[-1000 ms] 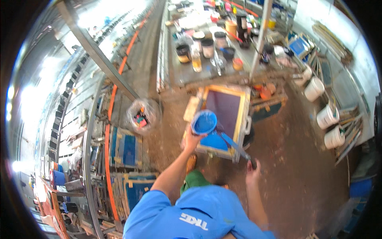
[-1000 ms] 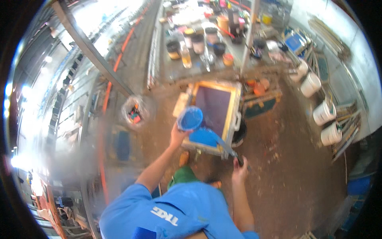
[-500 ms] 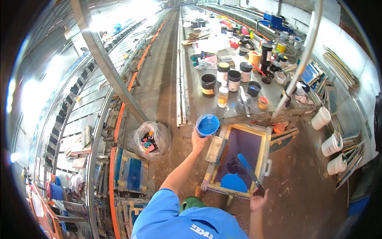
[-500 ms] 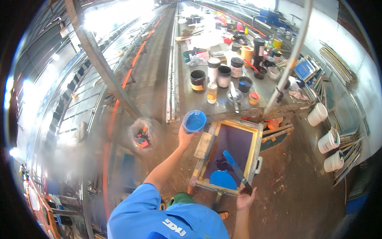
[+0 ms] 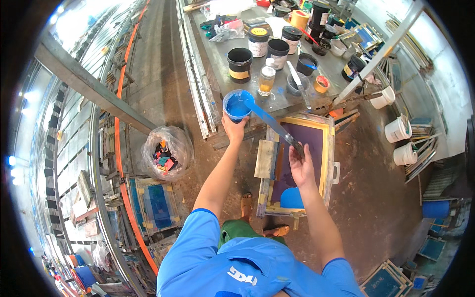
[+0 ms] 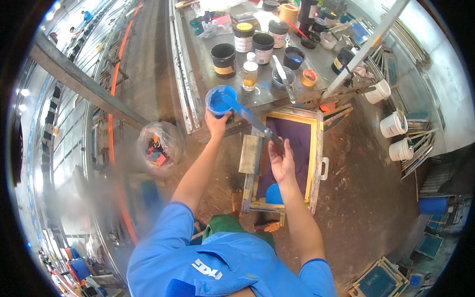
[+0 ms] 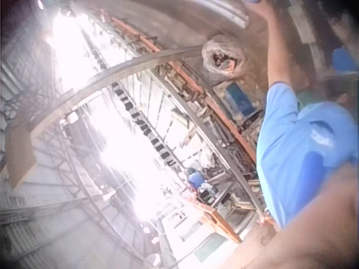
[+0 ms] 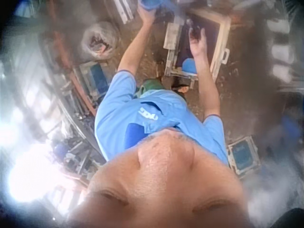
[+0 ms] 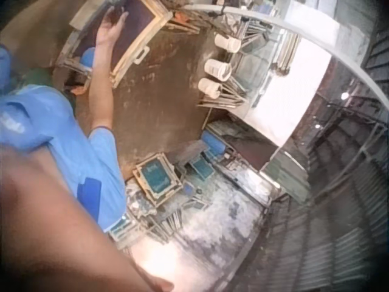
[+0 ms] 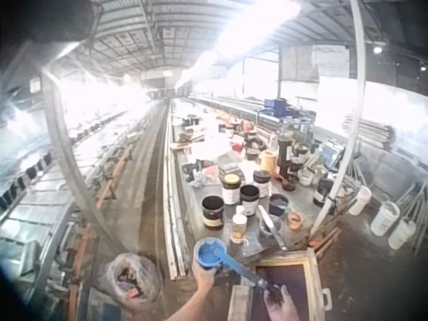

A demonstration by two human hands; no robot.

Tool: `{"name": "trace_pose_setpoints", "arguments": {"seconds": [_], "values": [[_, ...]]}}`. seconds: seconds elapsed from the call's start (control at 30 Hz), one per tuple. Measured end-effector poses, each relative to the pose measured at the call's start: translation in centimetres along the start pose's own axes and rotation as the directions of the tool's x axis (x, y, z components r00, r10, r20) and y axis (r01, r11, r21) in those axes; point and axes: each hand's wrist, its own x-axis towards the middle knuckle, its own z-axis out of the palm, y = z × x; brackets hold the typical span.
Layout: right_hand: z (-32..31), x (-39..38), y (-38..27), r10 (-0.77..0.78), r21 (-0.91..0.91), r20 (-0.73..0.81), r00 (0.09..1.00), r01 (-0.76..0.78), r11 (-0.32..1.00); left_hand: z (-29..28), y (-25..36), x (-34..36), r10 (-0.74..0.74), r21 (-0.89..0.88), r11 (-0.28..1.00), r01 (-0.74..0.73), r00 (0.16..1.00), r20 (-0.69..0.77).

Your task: The person applies blue ink to a mesh screen and uses a squeegee to pull the ink across the mesh. They position the screen over a garment on a conveyor belt and transfer the design onto the fabric.

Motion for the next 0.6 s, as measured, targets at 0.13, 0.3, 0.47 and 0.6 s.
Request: {"name": "trace_pose_setpoints", "arguments": {"seconds": [0.13,0.3,0.47,0.6], "values": [[4.9,5.6,3.9,0.113,-0.077,-0.001,0.994,-0.113,0.991,-0.6,-1.5,1.2,-0.035,-0.062,0.998,0.034,0.999,-0.017],[5.6,11.6,7.6,0.102,-0.003,-0.029,0.994,-0.103,0.995,-3.8,0.7,-5.8,0.227,-0.082,0.973,-0.216,0.96,0.165],[5.7,13.7,10.6,0.101,0.035,-0.099,0.99,-0.098,0.995,-12.7,-5.4,-14.2,-0.204,-0.042,0.97,0.238,0.9,0.386],[5.6,14.1,11.9,0.064,-0.038,-0.153,0.986,-0.071,0.997,-18.7,-8.0,-18.5,-0.416,0.16,0.909,0.385,0.817,0.398]]}}
